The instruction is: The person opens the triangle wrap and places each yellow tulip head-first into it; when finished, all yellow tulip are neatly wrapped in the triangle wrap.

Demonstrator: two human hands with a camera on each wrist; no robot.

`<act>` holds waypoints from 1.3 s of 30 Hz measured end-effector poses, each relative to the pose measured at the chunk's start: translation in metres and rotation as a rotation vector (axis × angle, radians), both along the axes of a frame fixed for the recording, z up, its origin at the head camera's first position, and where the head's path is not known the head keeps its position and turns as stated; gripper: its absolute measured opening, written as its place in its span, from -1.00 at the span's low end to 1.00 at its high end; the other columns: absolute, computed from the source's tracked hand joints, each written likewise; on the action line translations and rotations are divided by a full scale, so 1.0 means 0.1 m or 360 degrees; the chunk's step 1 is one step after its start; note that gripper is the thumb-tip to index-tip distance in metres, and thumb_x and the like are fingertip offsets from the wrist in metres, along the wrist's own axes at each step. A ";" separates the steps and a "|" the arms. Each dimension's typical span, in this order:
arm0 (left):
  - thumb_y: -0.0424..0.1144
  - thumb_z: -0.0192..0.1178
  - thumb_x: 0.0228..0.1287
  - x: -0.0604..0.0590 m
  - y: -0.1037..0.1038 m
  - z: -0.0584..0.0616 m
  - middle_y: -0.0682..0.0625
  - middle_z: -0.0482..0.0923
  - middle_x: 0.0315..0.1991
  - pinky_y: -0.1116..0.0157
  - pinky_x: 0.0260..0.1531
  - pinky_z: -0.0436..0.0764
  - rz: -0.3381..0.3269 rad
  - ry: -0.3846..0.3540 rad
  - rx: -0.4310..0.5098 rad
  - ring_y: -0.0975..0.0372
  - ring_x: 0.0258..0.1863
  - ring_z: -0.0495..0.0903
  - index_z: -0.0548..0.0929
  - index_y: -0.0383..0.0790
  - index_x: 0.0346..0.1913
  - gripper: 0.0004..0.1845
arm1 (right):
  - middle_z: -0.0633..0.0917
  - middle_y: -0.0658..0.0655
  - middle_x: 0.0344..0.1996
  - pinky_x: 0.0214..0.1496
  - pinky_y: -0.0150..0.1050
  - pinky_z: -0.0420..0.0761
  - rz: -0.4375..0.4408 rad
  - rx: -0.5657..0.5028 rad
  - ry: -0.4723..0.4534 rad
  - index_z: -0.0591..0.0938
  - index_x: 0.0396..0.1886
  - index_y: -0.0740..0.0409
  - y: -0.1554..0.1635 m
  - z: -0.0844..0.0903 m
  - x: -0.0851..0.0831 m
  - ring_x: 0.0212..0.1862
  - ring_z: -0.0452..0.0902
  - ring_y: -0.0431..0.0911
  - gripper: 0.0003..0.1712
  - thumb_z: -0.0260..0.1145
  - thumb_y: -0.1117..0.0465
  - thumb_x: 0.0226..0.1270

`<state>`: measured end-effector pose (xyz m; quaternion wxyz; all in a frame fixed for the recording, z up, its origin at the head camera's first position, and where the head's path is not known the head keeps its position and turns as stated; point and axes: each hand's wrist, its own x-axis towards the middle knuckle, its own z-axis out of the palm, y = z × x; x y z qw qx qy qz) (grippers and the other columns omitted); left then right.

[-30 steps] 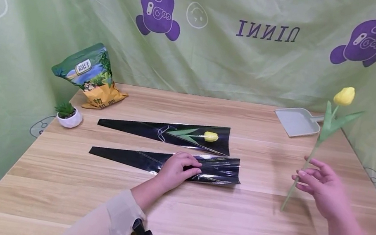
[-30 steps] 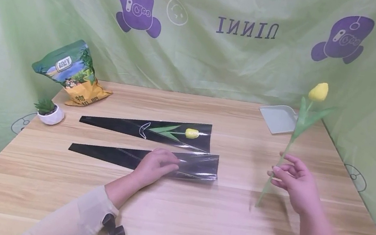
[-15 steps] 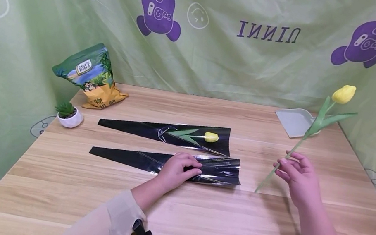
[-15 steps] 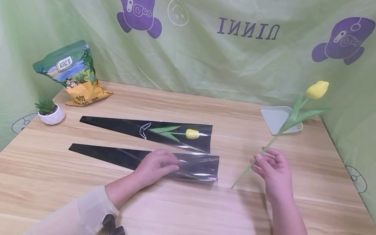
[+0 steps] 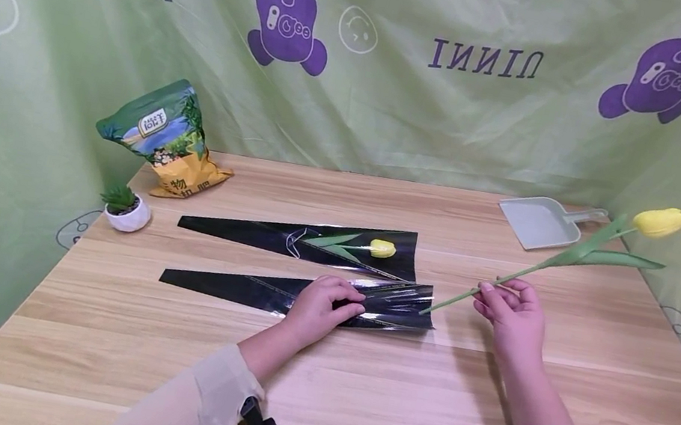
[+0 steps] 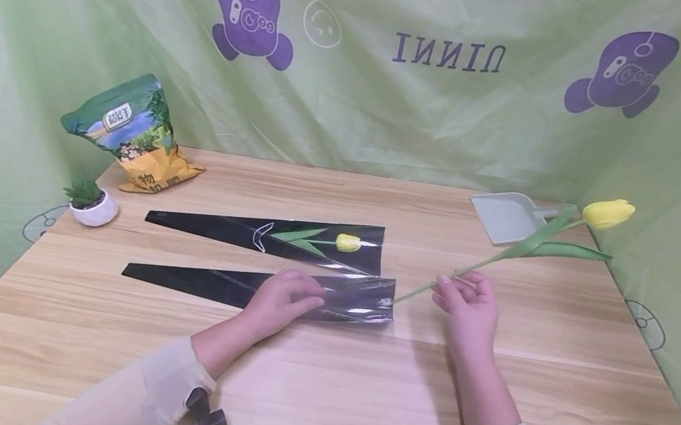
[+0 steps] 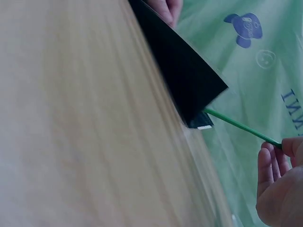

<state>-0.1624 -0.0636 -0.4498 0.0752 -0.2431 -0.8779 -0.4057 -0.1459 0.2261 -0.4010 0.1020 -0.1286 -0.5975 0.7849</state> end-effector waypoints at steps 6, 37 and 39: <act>-0.20 0.38 0.18 0.00 0.00 -0.01 -0.02 0.73 -0.14 0.19 0.10 0.56 0.0017 0.0029 0.0013 0.12 0.00 0.62 0.79 -0.15 -0.17 -0.82 | 0.72 -0.14 -0.52 -0.26 -0.45 0.71 0.0054 0.0060 -0.0093 0.37 -0.22 0.14 -0.18 -0.07 0.01 -0.40 0.70 -0.32 -0.78 0.22 0.46 0.35; -0.19 0.37 0.19 0.01 0.00 0.01 -0.01 0.72 -0.16 0.21 0.08 0.57 0.0003 0.0017 -0.0012 0.13 -0.03 0.63 0.78 -0.16 -0.16 -0.81 | 0.74 -0.16 -0.53 -0.23 -0.47 0.70 0.0375 0.0018 -0.0230 0.34 -0.21 0.18 -0.50 -0.25 0.03 -0.38 0.70 -0.33 -0.78 0.15 0.52 0.34; -0.19 0.37 0.19 0.01 0.00 0.01 -0.01 0.72 -0.16 0.20 0.08 0.57 -0.0005 0.0014 -0.0026 0.13 -0.03 0.62 0.79 -0.15 -0.17 -0.82 | 0.74 -0.17 -0.52 -0.20 -0.48 0.69 0.0411 0.0038 -0.0235 0.34 -0.18 0.23 -0.51 -0.24 0.03 -0.36 0.70 -0.34 -0.79 0.15 0.51 0.35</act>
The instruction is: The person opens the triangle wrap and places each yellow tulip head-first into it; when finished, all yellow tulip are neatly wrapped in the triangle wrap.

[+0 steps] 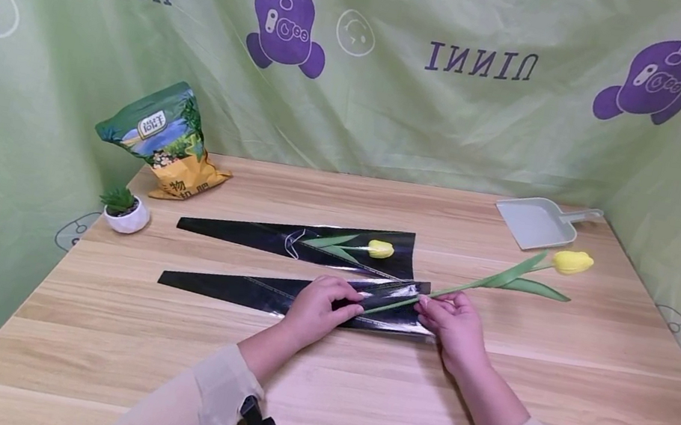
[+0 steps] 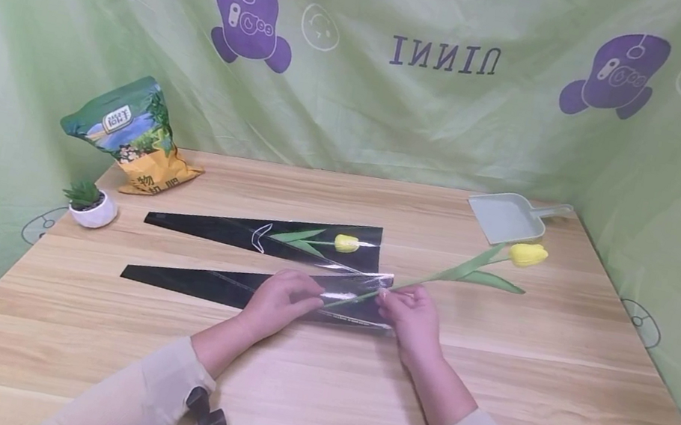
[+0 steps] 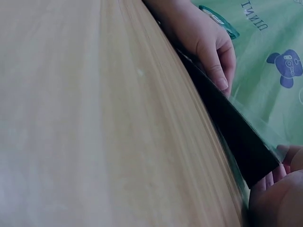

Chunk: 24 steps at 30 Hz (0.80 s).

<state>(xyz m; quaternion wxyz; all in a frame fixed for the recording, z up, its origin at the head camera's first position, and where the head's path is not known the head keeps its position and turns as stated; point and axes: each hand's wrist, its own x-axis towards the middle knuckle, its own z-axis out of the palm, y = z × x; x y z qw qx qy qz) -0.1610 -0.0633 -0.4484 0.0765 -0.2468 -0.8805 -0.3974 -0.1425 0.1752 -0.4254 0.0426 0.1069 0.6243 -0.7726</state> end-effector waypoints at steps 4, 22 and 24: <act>-0.19 0.37 0.19 0.01 0.01 0.01 0.01 0.71 -0.17 0.20 0.06 0.57 -0.0004 0.0019 -0.0036 0.15 -0.04 0.62 0.79 -0.14 -0.20 -0.85 | 0.74 -0.18 -0.51 -0.18 -0.47 0.69 0.0059 0.0066 -0.0003 0.33 -0.12 0.31 -0.04 0.00 -0.01 -0.35 0.69 -0.36 -0.79 0.17 0.48 0.37; -0.20 0.36 0.19 0.00 0.02 -0.02 0.02 0.72 -0.17 0.19 0.05 0.57 0.0005 0.0038 -0.0087 0.14 -0.03 0.62 0.78 -0.11 -0.27 -0.91 | 0.74 -0.21 -0.53 -0.20 -0.46 0.68 0.0078 0.0190 -0.0003 0.34 -0.05 0.33 -0.15 0.02 0.00 -0.38 0.69 -0.37 -0.72 0.23 0.41 0.36; -0.20 0.36 0.20 0.00 0.02 -0.02 0.01 0.72 -0.17 0.18 0.05 0.57 0.0005 0.0040 -0.0090 0.13 -0.03 0.62 0.78 -0.11 -0.27 -0.91 | 0.74 -0.21 -0.52 -0.18 -0.46 0.68 0.0100 0.0193 -0.0002 0.35 -0.04 0.32 -0.16 0.02 0.00 -0.37 0.69 -0.37 -0.72 0.23 0.41 0.35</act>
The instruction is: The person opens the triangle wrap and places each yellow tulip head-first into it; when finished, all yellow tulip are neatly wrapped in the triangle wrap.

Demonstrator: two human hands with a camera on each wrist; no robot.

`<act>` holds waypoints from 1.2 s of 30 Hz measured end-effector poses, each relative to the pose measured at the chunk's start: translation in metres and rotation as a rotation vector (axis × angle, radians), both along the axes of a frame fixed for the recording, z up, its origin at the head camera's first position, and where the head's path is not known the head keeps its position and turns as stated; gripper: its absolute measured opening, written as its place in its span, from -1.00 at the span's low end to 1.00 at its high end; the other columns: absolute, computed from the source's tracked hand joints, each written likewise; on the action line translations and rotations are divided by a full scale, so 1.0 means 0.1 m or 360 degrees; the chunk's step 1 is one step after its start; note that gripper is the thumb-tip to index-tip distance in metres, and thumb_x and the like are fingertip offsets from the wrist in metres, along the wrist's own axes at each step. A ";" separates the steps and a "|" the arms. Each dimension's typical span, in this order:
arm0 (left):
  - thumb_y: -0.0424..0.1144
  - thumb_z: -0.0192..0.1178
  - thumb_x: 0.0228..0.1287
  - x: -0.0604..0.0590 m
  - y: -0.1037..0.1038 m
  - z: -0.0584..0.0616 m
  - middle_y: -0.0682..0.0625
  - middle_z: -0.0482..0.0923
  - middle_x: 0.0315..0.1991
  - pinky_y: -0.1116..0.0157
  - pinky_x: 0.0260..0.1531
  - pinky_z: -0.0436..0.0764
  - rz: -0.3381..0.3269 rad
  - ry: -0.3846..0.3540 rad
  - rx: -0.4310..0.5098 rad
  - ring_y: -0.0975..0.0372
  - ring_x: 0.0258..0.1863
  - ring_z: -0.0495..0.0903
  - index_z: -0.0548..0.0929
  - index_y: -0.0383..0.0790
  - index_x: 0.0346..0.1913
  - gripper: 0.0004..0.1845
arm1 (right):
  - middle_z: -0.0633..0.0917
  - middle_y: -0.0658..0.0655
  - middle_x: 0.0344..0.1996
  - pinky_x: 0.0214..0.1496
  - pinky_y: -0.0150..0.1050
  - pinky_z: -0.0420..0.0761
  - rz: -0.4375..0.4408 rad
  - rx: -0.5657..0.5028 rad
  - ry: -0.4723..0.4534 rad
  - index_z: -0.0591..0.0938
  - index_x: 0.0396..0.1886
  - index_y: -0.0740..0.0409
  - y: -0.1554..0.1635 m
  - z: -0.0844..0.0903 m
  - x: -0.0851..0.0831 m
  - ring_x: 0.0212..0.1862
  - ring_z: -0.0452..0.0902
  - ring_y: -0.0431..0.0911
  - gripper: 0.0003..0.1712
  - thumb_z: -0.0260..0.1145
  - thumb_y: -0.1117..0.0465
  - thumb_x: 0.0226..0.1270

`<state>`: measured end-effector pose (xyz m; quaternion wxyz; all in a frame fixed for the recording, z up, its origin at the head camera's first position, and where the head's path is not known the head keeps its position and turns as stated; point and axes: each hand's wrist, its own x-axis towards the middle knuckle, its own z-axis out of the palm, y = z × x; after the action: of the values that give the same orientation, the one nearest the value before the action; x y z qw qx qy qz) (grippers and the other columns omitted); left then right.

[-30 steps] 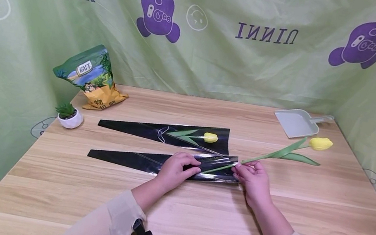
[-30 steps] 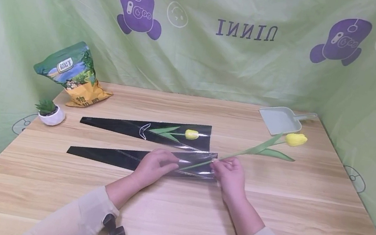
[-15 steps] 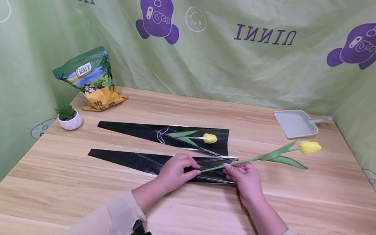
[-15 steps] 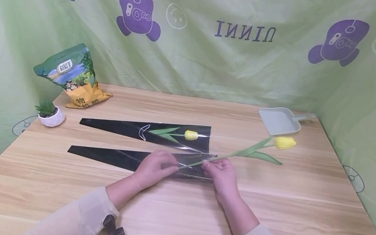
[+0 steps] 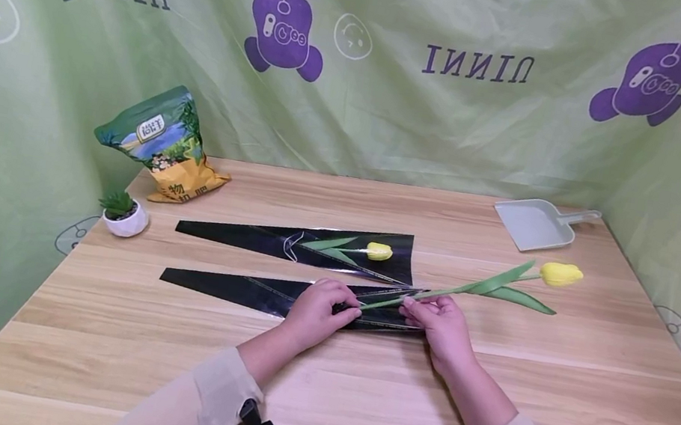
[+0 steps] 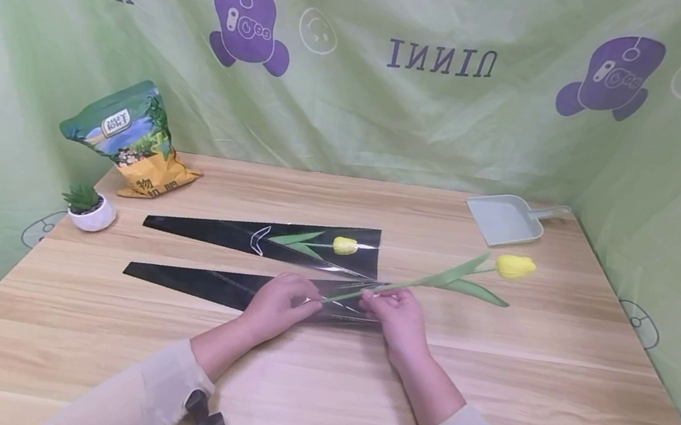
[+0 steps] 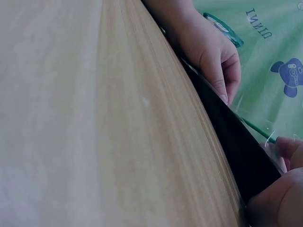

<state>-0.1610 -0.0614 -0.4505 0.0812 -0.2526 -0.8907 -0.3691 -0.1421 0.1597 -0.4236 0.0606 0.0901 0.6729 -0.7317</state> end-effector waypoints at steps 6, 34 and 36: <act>-0.20 0.34 0.22 0.00 0.00 0.00 0.02 0.72 -0.17 0.17 0.07 0.56 0.0001 -0.0006 -0.0022 0.13 -0.02 0.61 0.76 -0.11 -0.29 -0.92 | 0.74 -0.23 -0.53 -0.18 -0.49 0.66 0.0037 -0.0003 0.0010 0.35 -0.05 0.31 0.00 0.00 0.00 -0.36 0.69 -0.38 -0.74 0.22 0.39 0.37; -0.21 0.31 0.25 -0.01 0.00 0.00 0.04 0.72 -0.21 0.18 0.06 0.56 0.0012 -0.0007 -0.0058 0.14 -0.06 0.62 0.75 -0.10 -0.30 -0.93 | 0.71 -0.20 -0.50 -0.13 -0.41 0.71 -0.0547 -0.0063 0.0211 0.40 -0.05 0.10 0.19 0.16 0.02 -0.33 0.71 -0.35 -0.84 0.02 0.12 0.56; -0.20 0.31 0.25 -0.01 0.00 0.00 0.04 0.72 -0.21 0.18 0.06 0.56 0.0013 -0.0011 -0.0061 0.15 -0.06 0.62 0.75 -0.09 -0.30 -0.93 | 0.72 -0.17 -0.50 -0.11 -0.39 0.71 -0.0605 -0.0124 0.0221 0.42 -0.09 0.07 0.23 0.18 0.02 -0.34 0.72 -0.34 -0.88 0.07 0.14 0.54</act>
<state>-0.1616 -0.0612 -0.4503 0.0748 -0.2492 -0.8989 -0.3527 -0.1403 0.1823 -0.4057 -0.1217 0.1624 0.6176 -0.7598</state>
